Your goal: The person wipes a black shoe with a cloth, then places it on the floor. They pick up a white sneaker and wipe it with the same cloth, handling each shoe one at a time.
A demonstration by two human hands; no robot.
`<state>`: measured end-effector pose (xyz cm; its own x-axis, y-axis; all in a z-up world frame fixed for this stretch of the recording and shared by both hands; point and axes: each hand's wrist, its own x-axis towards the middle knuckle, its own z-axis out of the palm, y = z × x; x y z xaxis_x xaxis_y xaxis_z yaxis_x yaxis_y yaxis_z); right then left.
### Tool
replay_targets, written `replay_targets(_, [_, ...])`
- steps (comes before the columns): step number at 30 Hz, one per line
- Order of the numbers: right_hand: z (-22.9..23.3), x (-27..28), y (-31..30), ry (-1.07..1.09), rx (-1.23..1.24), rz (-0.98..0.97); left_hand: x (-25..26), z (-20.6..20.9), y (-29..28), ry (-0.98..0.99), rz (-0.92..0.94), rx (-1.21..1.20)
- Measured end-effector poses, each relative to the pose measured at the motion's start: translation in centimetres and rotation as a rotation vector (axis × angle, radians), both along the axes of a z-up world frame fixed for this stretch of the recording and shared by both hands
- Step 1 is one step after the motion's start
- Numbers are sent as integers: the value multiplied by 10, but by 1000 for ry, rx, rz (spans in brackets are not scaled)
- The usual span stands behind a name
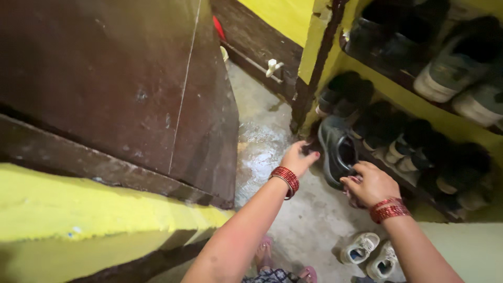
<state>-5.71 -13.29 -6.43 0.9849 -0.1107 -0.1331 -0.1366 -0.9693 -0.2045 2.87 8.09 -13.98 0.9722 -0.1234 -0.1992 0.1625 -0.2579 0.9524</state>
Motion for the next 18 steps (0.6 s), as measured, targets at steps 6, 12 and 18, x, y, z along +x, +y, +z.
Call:
replay_targets(6, [-14, -27, -45, 55, 51, -56, -19, -14, -32, 79, -115, 218])
replay_targets(12, [-30, -73, -97, 36, 124, -166, -40, -14, -76, 132, -220, 273])
replay_targets(18, [-44, -131, -155, -114, 142, -278, -54, -22, -132, 122, -380, 298])
